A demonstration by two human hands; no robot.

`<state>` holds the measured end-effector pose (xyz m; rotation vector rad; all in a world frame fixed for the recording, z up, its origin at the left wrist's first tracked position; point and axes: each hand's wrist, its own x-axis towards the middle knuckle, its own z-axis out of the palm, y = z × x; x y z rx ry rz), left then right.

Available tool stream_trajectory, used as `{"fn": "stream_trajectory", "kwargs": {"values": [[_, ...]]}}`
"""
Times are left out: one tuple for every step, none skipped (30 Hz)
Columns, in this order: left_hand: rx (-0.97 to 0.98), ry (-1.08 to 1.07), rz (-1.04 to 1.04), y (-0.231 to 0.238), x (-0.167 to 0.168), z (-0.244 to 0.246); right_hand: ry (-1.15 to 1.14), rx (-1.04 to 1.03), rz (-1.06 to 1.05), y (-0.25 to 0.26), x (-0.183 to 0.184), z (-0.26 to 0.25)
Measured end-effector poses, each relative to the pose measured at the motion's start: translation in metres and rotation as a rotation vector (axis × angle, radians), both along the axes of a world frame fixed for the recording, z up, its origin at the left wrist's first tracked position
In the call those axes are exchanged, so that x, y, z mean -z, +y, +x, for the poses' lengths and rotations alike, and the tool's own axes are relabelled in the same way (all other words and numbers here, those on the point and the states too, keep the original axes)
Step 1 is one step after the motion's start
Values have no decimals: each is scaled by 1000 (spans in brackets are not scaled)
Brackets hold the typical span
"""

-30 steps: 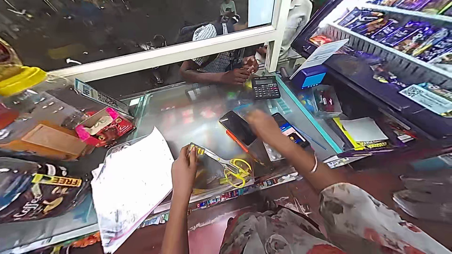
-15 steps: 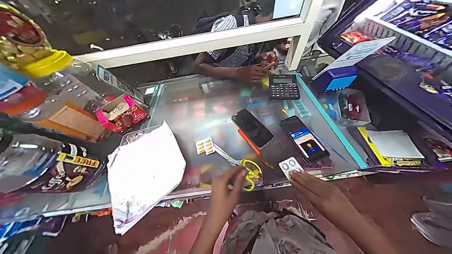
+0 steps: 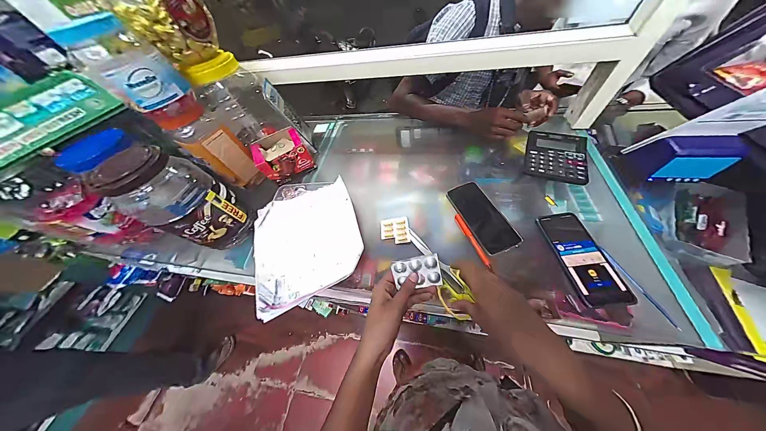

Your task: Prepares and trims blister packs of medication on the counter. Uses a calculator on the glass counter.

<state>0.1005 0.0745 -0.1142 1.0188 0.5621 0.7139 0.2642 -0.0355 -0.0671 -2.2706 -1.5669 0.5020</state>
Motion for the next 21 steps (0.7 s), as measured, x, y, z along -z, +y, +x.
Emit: {"fn": "stream_trajectory", "kwargs": {"values": [[-31, 2, 37, 3, 1, -1, -52, -13, -166, 10, -4, -6], [-74, 11, 68, 6, 1, -1, -104, -22, -256, 17, -7, -11], [-125, 22, 81, 9, 2, -1, -125, -30, -306, 20, -9, -13], [-184, 30, 82, 11, 3, 0, -102, -38, -340, 21, -11, -12], [-240, 29, 73, 14, 5, 1, -43, -48, -335, 20, -10, -5], [-286, 19, 60, 18, 5, 3, 30, -54, -307, 19, -8, 3], [-320, 11, 45, 22, 5, 3, 109, -59, -266, 17, -5, 12], [-342, 2, 37, 24, 5, 3, 207, -76, -212, 12, -2, 21], [-358, -8, 28, 26, 5, 2, 322, -94, -126, 5, 5, 29], [-375, -21, 24, 27, 5, 2, 458, -101, -46, -2, 11, 35], [-396, -38, 23, 29, 4, 2, 603, -98, 40, -9, 20, 38], [-414, -61, 23, 30, 2, 3, 734, -76, 113, -14, 27, 35], [-433, -88, 16, 32, 1, 3, 835, -45, 171, -19, 32, 27], [-456, -116, -1, 34, -1, 4, 923, -19, 209, -23, 36, 15], [-476, -139, -23, 36, -2, 5, 1004, -24, 236, -27, 41, 3], [-489, -163, -51, 36, -4, 6, 1069, -58, 254, -29, 47, -7], [-500, -188, -80, 36, -6, 7, 1103, -111, 248, -28, 52, -15], [-500, -205, -105, 36, -9, 8, 1118, -167, 220, -26, 57, -20], [-494, -209, -125, 35, -11, 8, 1132, -198, 193, -23, 60, -25], [-484, -207, -140, 35, -12, 7, 1136, -210, 164, -20, 62, -29], [-472, -203, -154, 34, -13, 6, 1141, -203, 142, -17, 61, -33]]}}
